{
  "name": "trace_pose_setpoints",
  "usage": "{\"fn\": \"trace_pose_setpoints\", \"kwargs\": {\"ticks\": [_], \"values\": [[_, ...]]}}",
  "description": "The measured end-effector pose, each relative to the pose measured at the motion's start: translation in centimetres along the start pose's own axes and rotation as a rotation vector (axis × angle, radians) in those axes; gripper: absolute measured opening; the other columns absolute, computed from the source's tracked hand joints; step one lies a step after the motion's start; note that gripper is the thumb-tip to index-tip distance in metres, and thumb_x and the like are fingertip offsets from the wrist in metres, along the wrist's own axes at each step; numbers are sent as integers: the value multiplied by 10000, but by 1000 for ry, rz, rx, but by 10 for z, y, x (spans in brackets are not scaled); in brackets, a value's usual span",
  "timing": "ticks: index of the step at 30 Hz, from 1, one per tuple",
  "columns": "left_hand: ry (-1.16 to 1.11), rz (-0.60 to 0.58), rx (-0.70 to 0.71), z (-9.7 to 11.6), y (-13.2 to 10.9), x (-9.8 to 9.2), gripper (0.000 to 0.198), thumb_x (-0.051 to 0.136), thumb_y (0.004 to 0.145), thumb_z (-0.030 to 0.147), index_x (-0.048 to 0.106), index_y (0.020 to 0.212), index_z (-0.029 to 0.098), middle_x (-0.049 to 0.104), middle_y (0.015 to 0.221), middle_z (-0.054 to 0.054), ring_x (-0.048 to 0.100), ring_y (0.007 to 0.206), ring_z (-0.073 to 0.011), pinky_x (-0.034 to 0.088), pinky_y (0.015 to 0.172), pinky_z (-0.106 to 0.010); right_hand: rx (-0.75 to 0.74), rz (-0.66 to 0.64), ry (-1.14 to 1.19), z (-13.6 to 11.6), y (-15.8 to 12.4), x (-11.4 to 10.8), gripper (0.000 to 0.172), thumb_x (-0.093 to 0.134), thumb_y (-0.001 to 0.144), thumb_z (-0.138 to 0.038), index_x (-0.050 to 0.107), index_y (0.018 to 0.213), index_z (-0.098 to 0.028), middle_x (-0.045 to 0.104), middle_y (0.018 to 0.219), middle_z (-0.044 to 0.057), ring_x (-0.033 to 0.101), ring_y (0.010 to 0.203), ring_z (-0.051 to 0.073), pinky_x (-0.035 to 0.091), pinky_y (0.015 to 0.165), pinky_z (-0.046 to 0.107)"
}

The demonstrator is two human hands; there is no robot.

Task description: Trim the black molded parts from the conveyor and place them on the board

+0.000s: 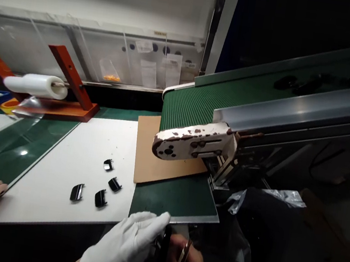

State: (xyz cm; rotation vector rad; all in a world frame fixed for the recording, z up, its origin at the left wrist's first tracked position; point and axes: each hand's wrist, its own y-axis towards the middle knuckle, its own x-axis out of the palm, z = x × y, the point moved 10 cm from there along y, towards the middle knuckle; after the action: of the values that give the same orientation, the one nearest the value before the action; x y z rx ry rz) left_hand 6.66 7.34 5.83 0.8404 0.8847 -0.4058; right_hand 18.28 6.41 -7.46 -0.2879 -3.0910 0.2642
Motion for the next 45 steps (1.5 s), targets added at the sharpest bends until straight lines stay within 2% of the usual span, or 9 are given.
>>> {"fn": "trace_pose_setpoints", "kwargs": {"ticks": [8, 13, 17, 21, 25, 28, 35, 41, 45], "values": [[-108, -35, 8, 1, 3, 3, 632, 412, 866, 54, 122, 1413, 181, 651, 1000, -96, 646, 870, -211, 550, 811, -356, -10, -22, 20, -6, -9, -5, 306, 658, 768, -483, 707, 797, -183, 540, 584, 0, 448, 524, 136, 373, 477, 239], [-231, -83, 10, 0, 6, 6, 636, 420, 874, 59, 135, 1414, 237, 660, 986, -59, 653, 857, -179, 544, 815, -333, 82, -78, 299, -1, -8, 7, 292, 714, 729, -450, 630, 677, -175, 384, 505, -62, 274, 427, 63, 243, 387, 195], [-313, -119, -152, -26, -8, 11, 667, 574, 865, 179, 220, 1411, 326, 669, 1097, -38, 655, 949, -184, 545, 841, -316, 229, -30, 557, 17, -5, 8, 218, 785, 647, -316, 618, 647, -175, 355, 433, -98, 167, 367, 18, 179, 337, 152], [-492, -165, -439, -62, -34, 27, 970, 771, 704, 343, 147, 1446, 366, 593, 1281, -78, 590, 1147, -250, 503, 959, -417, 256, 69, 694, 24, 1, 0, 196, 781, 528, -213, 625, 641, -178, 606, 609, -19, 179, 356, -12, 209, 319, 131], [-642, -180, -591, -68, -43, 48, 1260, 864, 516, 435, 50, 1469, 308, 412, 1449, -142, 430, 1308, -307, 392, 1063, -491, 302, 74, 738, 26, 3, 5, 244, 802, 489, -233, 612, 627, -169, 624, 663, -8, 135, 371, -29, 187, 315, 115], [-665, -186, -607, -61, -37, 60, 1279, 876, 506, 388, 46, 1471, 264, 430, 1437, -149, 456, 1292, -287, 397, 1069, -451, 340, 66, 738, 28, 0, 12, 279, 827, 473, -232, 607, 634, -171, 596, 608, -29, 115, 373, -30, 178, 313, 111], [-503, -263, -532, -58, -30, 72, 985, 727, 717, 344, 80, 1460, 309, 647, 1213, -64, 682, 984, -231, 552, 853, -344, 320, 90, 685, 32, -6, 7, 282, 855, 492, -303, 627, 591, -169, 572, 539, -28, 210, 352, -14, 229, 328, 132], [-431, -301, -461, -61, -29, 71, 953, 732, 711, 390, 146, 1457, 290, 691, 1116, -63, 703, 912, -230, 562, 782, -304, 228, 52, 470, 19, 0, -1, 435, 825, 554, -460, 722, 831, -141, 334, 354, -102, 247, 342, 30, 212, 349, 170], [-457, -265, -442, -55, -27, 62, 920, 741, 706, 371, 193, 1442, 307, 680, 1147, -35, 701, 912, -202, 565, 776, -275, 201, 74, 403, 11, 1, -8, 449, 846, 464, -504, 695, 677, -138, 354, 344, -90, 256, 321, 29, 200, 330, 180]]}}
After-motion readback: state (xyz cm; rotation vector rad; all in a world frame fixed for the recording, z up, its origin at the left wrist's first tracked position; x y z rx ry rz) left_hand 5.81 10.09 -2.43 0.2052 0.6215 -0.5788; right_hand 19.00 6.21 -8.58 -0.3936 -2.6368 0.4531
